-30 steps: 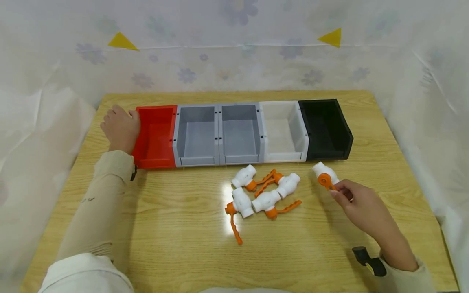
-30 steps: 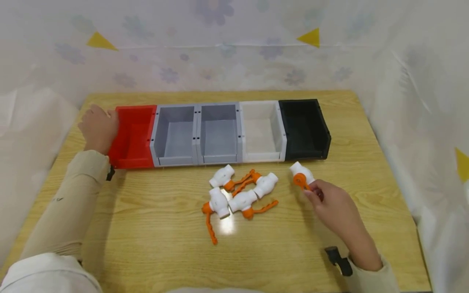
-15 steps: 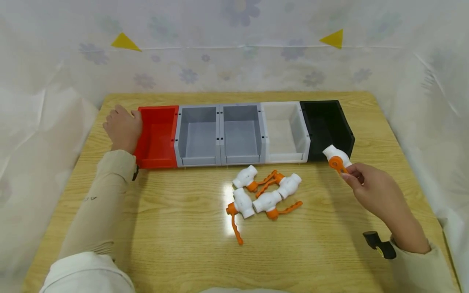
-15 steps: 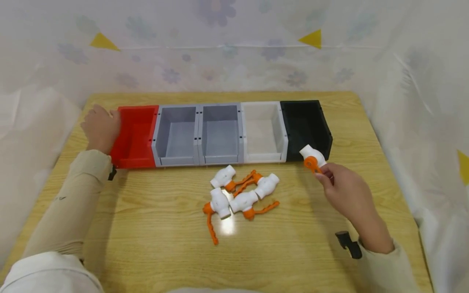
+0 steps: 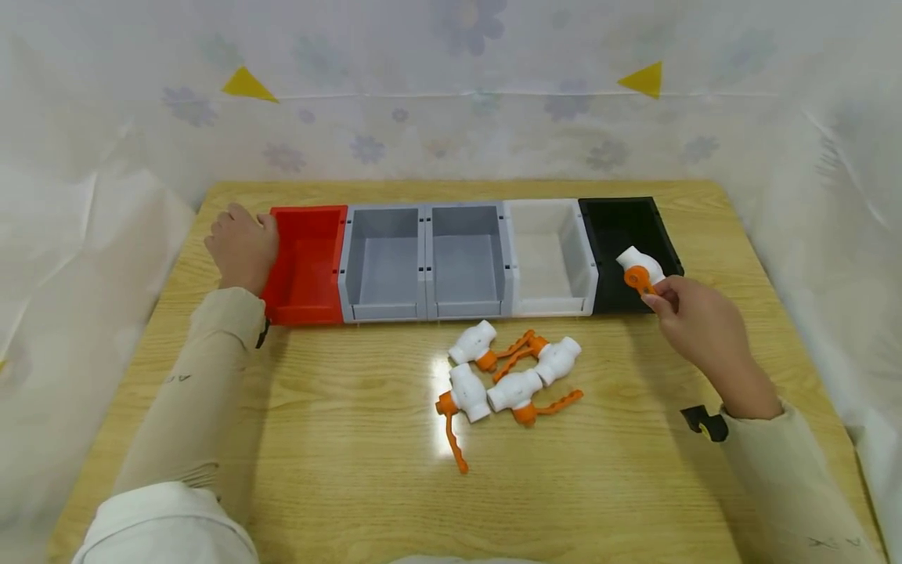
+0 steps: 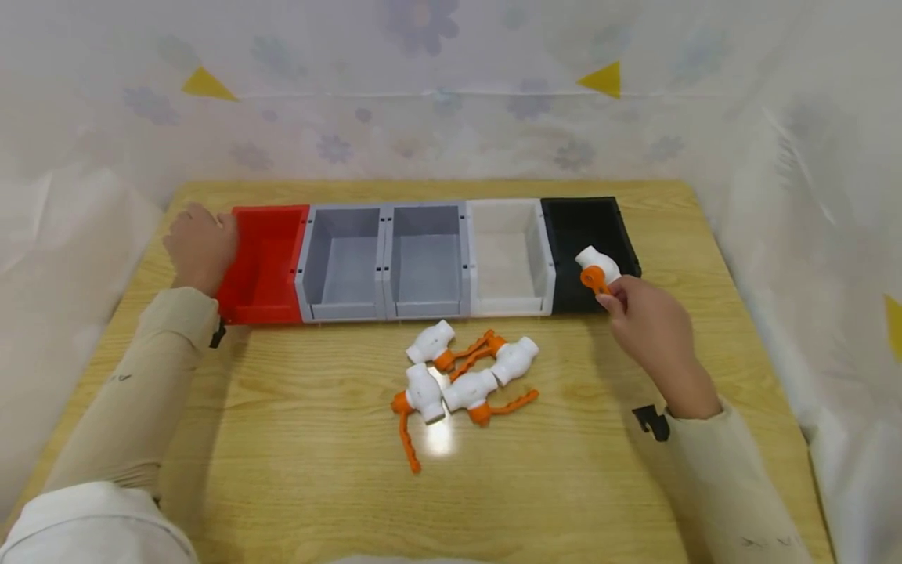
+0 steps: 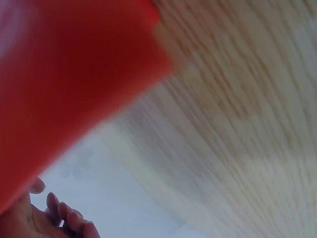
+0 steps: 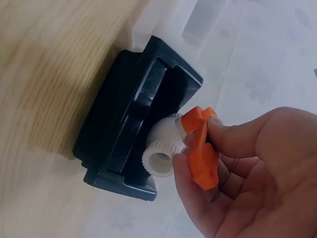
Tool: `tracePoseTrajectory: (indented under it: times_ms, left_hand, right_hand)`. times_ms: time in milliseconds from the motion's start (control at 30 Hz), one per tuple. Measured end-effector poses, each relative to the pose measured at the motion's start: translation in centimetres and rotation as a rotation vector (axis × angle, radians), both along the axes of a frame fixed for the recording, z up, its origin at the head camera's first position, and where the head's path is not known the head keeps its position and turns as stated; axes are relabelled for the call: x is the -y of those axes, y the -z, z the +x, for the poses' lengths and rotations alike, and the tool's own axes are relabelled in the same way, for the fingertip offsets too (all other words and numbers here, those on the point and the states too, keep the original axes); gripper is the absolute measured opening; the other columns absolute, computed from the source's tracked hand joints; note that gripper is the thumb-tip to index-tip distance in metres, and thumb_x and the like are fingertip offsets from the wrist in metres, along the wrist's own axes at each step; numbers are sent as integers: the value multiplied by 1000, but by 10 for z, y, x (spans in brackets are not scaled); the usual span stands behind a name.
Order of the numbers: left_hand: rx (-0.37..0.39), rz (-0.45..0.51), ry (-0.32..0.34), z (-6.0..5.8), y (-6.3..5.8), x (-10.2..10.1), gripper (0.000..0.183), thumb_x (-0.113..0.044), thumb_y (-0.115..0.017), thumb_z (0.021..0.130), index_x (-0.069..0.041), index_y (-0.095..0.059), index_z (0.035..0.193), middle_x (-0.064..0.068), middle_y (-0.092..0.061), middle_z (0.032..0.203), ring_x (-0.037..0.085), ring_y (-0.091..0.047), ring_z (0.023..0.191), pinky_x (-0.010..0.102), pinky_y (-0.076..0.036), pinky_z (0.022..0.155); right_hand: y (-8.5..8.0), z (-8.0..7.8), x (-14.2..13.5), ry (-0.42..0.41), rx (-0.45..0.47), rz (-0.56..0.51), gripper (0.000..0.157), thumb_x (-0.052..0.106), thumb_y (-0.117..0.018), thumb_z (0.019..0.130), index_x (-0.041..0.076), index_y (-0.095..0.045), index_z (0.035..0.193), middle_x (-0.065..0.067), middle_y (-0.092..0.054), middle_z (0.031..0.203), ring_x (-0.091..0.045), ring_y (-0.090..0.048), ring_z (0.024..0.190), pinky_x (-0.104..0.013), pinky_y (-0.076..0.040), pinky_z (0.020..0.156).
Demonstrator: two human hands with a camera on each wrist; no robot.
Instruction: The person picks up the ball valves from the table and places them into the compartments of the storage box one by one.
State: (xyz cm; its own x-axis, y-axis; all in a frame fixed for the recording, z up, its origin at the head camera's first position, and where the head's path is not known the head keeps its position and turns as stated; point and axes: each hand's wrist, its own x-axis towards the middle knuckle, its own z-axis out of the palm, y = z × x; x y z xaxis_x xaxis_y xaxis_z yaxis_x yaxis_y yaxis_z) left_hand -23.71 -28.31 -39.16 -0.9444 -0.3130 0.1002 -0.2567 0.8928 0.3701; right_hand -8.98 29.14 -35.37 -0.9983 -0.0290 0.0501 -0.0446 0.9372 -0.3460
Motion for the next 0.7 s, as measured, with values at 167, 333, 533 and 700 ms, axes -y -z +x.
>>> tracePoseTrajectory:
  times_ms: [167, 333, 533, 700]
  left_hand:
    - [10, 9, 17, 1, -1, 0, 55, -33, -18, 96, 13, -39, 118, 33, -45, 111, 50, -41, 100, 62, -28, 86]
    - [16, 8, 23, 0, -2, 0, 56, -33, -17, 96, 14, -39, 118, 34, -45, 112, 50, -41, 100, 62, -28, 86]
    - [13, 12, 20, -2, 0, 2, 58, -34, -16, 96, 14, -38, 119, 34, -45, 113, 50, -41, 100, 63, -29, 87]
    - [4, 7, 20, -3, 1, 2, 56, -33, -17, 96, 14, -39, 118, 34, -46, 112, 50, -42, 99, 63, -29, 87]
  right_hand:
    - [4, -17, 5, 4, -5, 32, 22, 19, -59, 90, -1, -62, 97, -13, -61, 76, -22, -44, 52, -34, -32, 42]
    - [9, -35, 11, -14, -22, 87, 21, 17, -61, 88, -2, -63, 98, -16, -62, 81, -23, -47, 54, -34, -34, 41]
    - [18, -56, 13, -20, -38, 146, 18, 16, -60, 89, -1, -62, 93, -15, -60, 80, -26, -49, 58, -38, -38, 44]
    - [28, -73, 16, -24, -53, 194, 18, 18, -59, 89, -1, -61, 88, -14, -58, 75, -28, -51, 59, -44, -42, 48]
